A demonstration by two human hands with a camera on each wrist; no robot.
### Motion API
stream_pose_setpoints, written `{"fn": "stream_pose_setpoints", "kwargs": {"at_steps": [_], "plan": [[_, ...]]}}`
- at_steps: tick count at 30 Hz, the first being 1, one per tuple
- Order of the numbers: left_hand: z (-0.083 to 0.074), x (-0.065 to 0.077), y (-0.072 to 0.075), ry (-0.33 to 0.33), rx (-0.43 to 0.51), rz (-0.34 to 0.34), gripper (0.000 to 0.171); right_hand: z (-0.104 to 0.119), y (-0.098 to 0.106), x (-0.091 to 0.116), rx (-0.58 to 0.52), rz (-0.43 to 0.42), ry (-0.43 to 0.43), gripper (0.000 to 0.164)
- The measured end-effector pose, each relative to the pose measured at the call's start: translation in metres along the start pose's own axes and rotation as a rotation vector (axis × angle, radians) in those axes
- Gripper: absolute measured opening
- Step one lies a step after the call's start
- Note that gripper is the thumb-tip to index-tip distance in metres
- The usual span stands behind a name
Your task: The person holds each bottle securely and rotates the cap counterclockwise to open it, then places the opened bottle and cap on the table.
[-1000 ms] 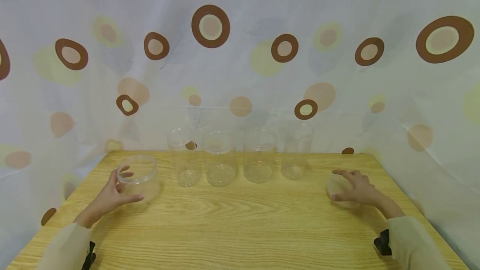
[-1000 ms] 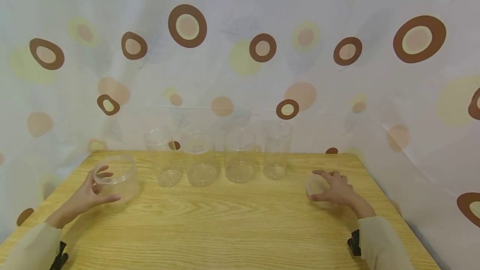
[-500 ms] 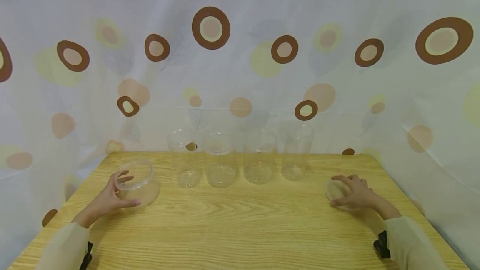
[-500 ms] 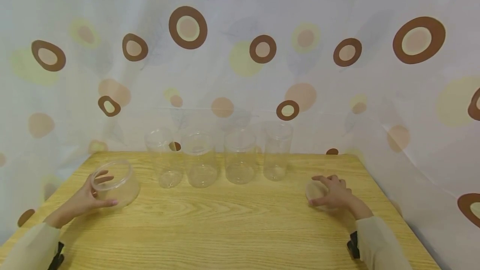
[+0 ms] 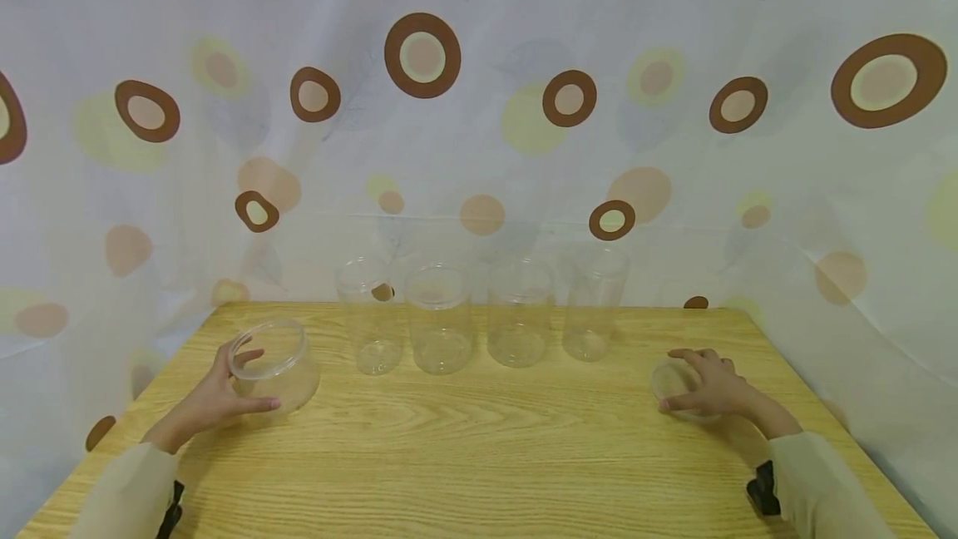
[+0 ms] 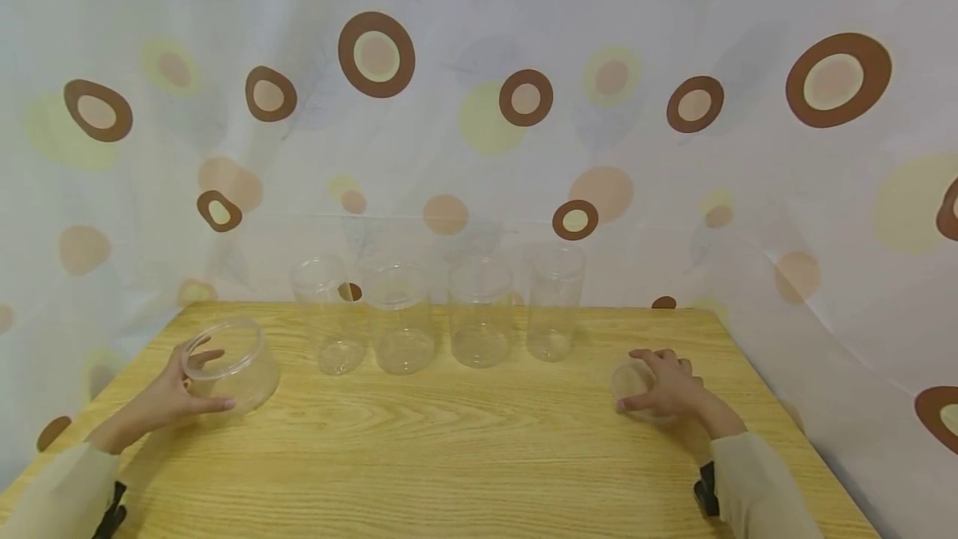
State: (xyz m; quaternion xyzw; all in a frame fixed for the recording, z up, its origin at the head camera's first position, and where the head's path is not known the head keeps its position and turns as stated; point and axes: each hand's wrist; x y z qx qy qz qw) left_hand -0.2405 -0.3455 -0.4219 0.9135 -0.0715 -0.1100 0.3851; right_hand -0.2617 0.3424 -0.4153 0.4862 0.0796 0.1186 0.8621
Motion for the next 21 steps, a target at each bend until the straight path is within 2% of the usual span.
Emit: {"fn": "stream_pose_setpoints", "kwargs": {"at_steps": [4, 11, 21], "plan": [[-0.004, 0.0, 0.005, 0.009, -0.015, 0.004, 0.11, 0.002, 0.004, -0.002, -0.009, -0.02, 0.005, 0.083], [-0.013, -0.001, 0.02, 0.016, -0.082, -0.008, 0.109, 0.015, 0.023, -0.004, -0.089, -0.081, 0.087, 0.08], [-0.046, -0.006, 0.037, -0.043, -0.101, -0.042, 0.104, 0.048, 0.047, -0.009, -0.15, -0.218, 0.171, 0.073]]}}
Point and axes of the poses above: each hand's wrist, its own x-axis away from the middle knuckle, its own y-axis out of the back of the hand, z = x × y, and after that the axes turned 9 degrees about -x, right-handed
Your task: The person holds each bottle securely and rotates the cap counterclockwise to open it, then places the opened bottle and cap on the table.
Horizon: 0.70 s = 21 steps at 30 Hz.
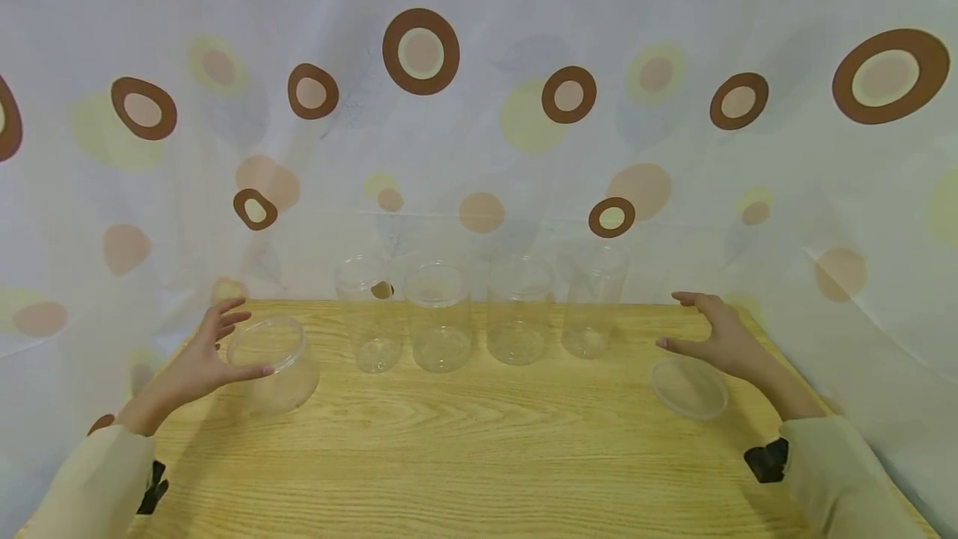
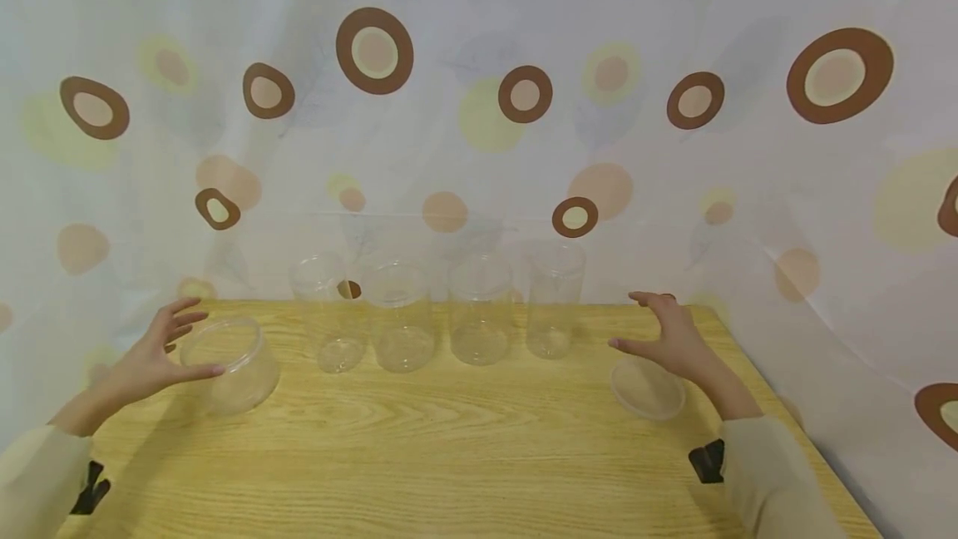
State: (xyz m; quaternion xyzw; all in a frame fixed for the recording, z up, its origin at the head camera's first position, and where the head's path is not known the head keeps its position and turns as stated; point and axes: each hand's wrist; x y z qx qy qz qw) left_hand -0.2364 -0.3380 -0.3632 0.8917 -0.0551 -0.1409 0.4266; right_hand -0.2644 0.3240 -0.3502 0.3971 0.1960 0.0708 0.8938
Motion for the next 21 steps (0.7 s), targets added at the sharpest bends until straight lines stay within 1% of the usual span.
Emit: {"fn": "stream_pose_setpoints", "kwargs": {"at_steps": [4, 9, 11, 14, 21], "plan": [[-0.015, -0.006, 0.002, -0.002, -0.03, -0.024, 0.103, 0.018, 0.005, -0.007, -0.038, -0.051, 0.027, 0.071], [-0.032, -0.015, -0.001, -0.044, -0.04, -0.068, 0.098, 0.045, 0.009, -0.016, -0.099, -0.096, 0.063, 0.067], [-0.038, -0.018, -0.004, -0.067, -0.033, -0.081, 0.095, 0.055, 0.009, -0.02, -0.125, -0.098, 0.075, 0.066], [-0.047, -0.021, -0.008, -0.079, -0.021, -0.076, 0.092, 0.068, 0.006, -0.026, -0.163, -0.097, 0.096, 0.065], [-0.065, -0.03, -0.022, -0.049, -0.027, -0.063, 0.086, 0.09, -0.011, -0.042, -0.222, -0.074, 0.132, 0.06]]}}
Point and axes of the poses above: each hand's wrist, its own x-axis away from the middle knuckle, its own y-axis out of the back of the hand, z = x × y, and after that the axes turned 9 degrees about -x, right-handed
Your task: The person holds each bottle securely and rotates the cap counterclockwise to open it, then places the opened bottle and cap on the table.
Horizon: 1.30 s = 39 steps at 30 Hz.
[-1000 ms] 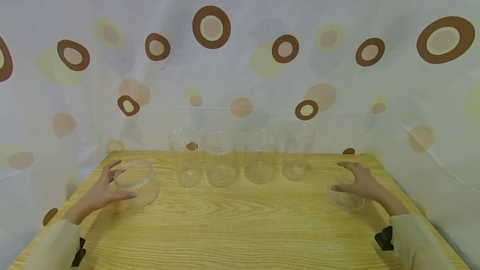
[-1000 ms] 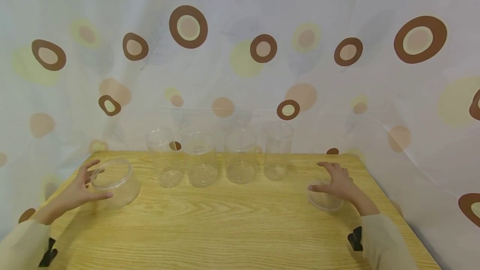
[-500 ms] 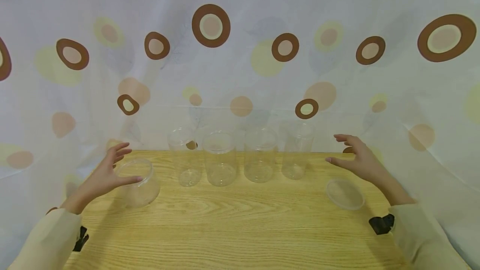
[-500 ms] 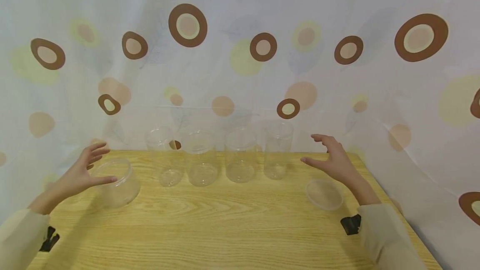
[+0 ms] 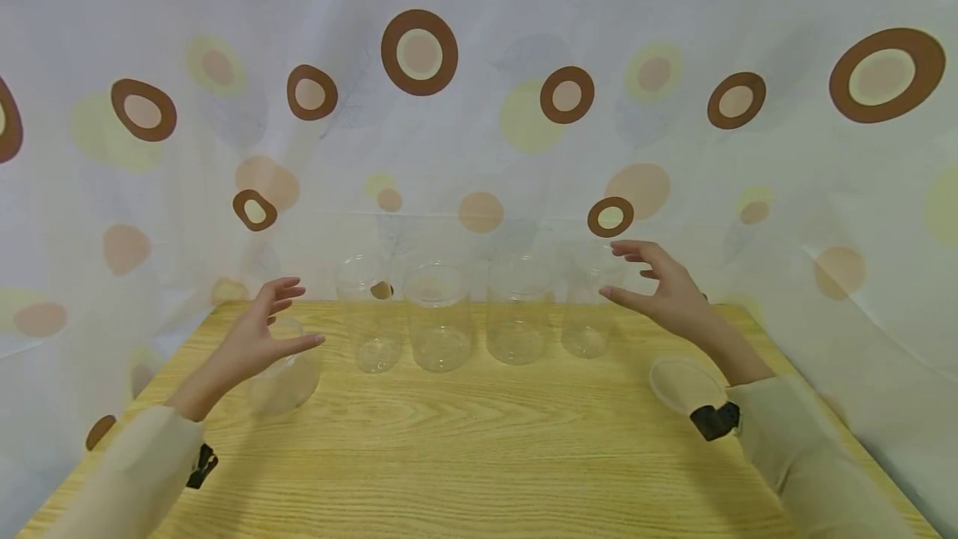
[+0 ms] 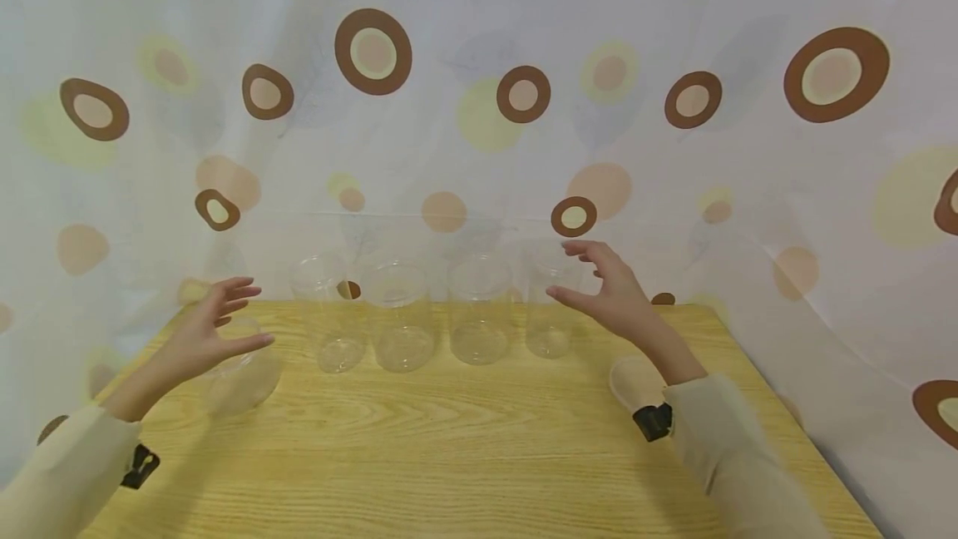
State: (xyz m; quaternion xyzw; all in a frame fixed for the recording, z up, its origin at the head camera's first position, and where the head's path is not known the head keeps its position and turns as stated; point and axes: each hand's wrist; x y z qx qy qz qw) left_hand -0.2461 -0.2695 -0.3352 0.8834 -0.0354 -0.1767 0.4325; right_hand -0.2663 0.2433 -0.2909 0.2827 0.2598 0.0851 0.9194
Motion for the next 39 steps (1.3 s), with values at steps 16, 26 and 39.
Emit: {"fn": "stream_pose_setpoints", "kwargs": {"at_steps": [16, 26, 39], "plan": [[-0.018, -0.016, -0.032, 0.094, 0.028, -0.04, 0.082, 0.023, -0.074, -0.042, -0.011, 0.142, 0.092, 0.059], [-0.014, -0.025, -0.046, 0.148, 0.041, -0.036, 0.086, 0.034, -0.122, -0.063, -0.03, 0.21, 0.133, 0.055], [-0.009, -0.035, -0.059, 0.201, 0.071, -0.019, 0.089, 0.051, -0.163, -0.095, -0.02, 0.224, 0.167, 0.053]]}}
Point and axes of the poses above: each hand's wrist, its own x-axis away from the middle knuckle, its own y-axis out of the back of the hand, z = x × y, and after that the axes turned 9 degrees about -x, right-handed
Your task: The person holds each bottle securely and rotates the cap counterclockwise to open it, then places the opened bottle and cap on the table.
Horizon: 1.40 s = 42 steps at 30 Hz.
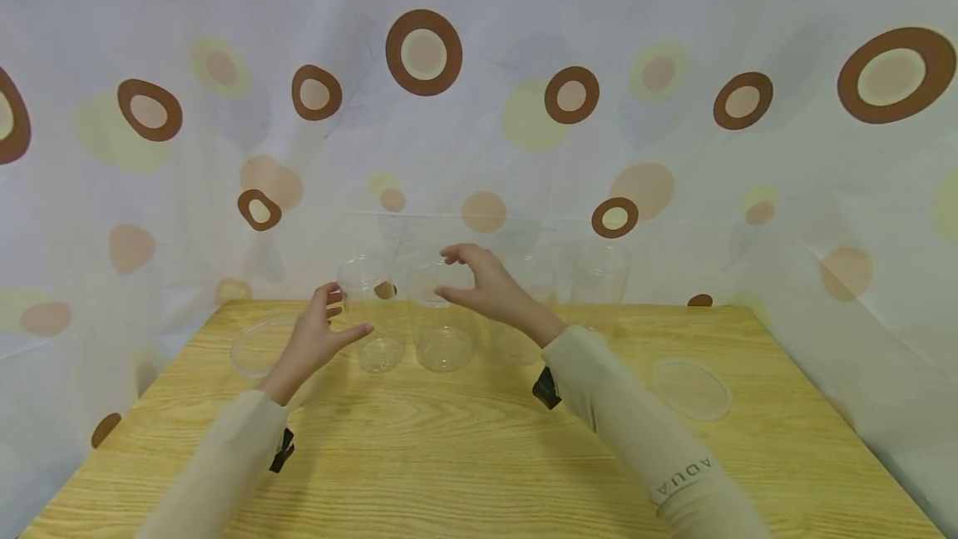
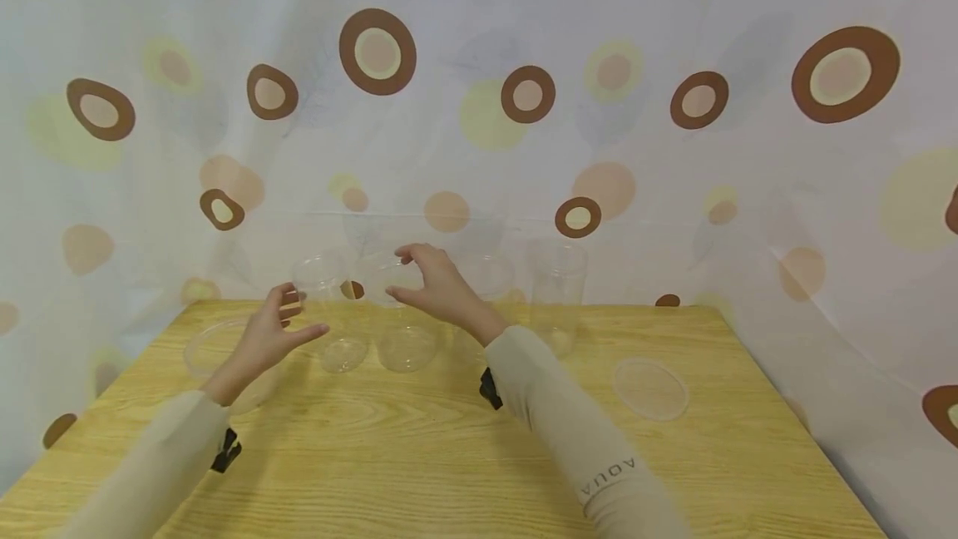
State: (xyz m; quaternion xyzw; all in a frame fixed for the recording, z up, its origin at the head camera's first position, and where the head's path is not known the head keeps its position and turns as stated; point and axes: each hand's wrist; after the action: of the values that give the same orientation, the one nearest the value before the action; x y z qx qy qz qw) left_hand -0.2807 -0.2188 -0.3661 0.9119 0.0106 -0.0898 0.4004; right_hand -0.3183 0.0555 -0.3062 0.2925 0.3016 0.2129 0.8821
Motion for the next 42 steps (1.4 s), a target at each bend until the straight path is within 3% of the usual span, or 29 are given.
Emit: {"fn": "stream_pose_setpoints", "kwargs": {"at_steps": [18, 25, 33, 42], "plan": [[0.005, 0.001, -0.017, 0.073, 0.024, 0.045, 0.093, 0.008, -0.035, -0.039, -0.027, 0.02, -0.031, 0.05], [0.005, -0.001, -0.021, 0.037, 0.025, 0.038, 0.083, 0.017, -0.046, -0.047, 0.025, 0.06, -0.063, 0.051], [0.006, -0.001, -0.021, 0.032, 0.035, 0.036, 0.084, 0.022, -0.058, -0.052, 0.08, 0.077, -0.111, 0.05], [0.007, 0.0, -0.021, 0.025, 0.047, 0.028, 0.082, 0.027, -0.062, -0.052, 0.13, 0.043, -0.113, 0.047]]}}
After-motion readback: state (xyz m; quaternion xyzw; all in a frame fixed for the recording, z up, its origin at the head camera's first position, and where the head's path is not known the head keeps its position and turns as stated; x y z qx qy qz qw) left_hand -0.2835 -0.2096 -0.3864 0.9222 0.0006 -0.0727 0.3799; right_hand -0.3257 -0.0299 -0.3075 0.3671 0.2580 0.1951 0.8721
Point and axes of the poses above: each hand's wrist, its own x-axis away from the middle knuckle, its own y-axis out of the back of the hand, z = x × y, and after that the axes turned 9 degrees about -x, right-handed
